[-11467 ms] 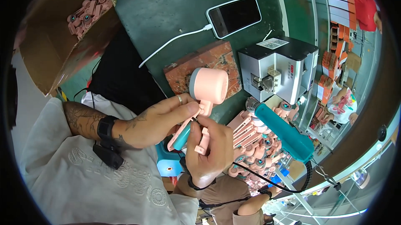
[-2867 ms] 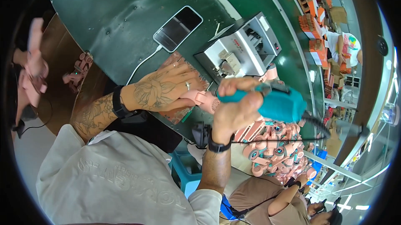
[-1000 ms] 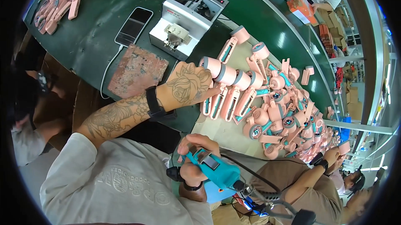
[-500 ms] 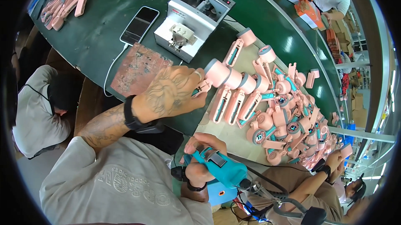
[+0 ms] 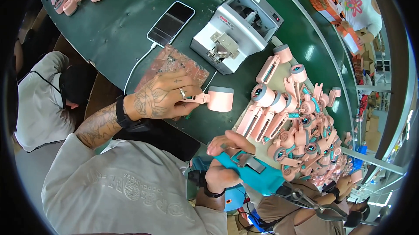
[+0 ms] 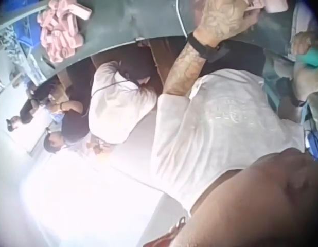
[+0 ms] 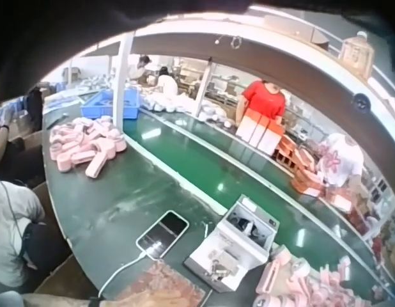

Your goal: Assembling small handheld fans on a production line using an electric screwdriver.

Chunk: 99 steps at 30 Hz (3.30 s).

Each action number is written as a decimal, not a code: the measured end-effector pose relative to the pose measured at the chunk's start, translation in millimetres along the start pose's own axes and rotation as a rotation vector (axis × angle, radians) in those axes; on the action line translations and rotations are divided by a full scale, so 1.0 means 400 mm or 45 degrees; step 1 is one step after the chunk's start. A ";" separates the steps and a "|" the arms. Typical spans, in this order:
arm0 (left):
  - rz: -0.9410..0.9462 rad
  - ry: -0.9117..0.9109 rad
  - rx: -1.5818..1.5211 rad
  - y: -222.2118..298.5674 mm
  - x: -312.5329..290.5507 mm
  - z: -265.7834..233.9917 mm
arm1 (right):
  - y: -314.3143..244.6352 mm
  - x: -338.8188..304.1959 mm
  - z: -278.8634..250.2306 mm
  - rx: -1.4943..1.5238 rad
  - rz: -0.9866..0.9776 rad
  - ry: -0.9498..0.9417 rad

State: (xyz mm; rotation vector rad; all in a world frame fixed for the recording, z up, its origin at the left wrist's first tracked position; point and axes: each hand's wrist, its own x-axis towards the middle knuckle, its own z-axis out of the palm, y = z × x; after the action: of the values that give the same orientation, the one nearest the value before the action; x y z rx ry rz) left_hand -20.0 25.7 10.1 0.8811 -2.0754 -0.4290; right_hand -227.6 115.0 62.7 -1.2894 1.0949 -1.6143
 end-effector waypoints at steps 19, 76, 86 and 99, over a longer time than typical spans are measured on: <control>-0.180 -0.179 -0.076 -0.088 0.033 -0.030 | 0.090 0.410 0.235 -0.024 -0.181 0.071; -0.247 -0.216 -0.282 -0.096 0.017 -0.017 | 0.130 0.408 0.253 -0.125 -0.200 -0.024; -0.233 -0.145 -0.220 -0.093 0.022 -0.022 | 0.056 0.269 0.181 0.013 -0.094 -0.129; -0.187 -0.073 -0.219 -0.096 0.023 -0.017 | 0.093 0.229 0.171 0.071 -0.026 -0.119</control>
State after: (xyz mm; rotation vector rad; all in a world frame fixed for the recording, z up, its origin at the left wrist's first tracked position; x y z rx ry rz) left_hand -1.5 -7.9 -2.4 0.9299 -1.9973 -0.7083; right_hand -174.7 7.0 63.6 -1.3293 0.9765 -1.5727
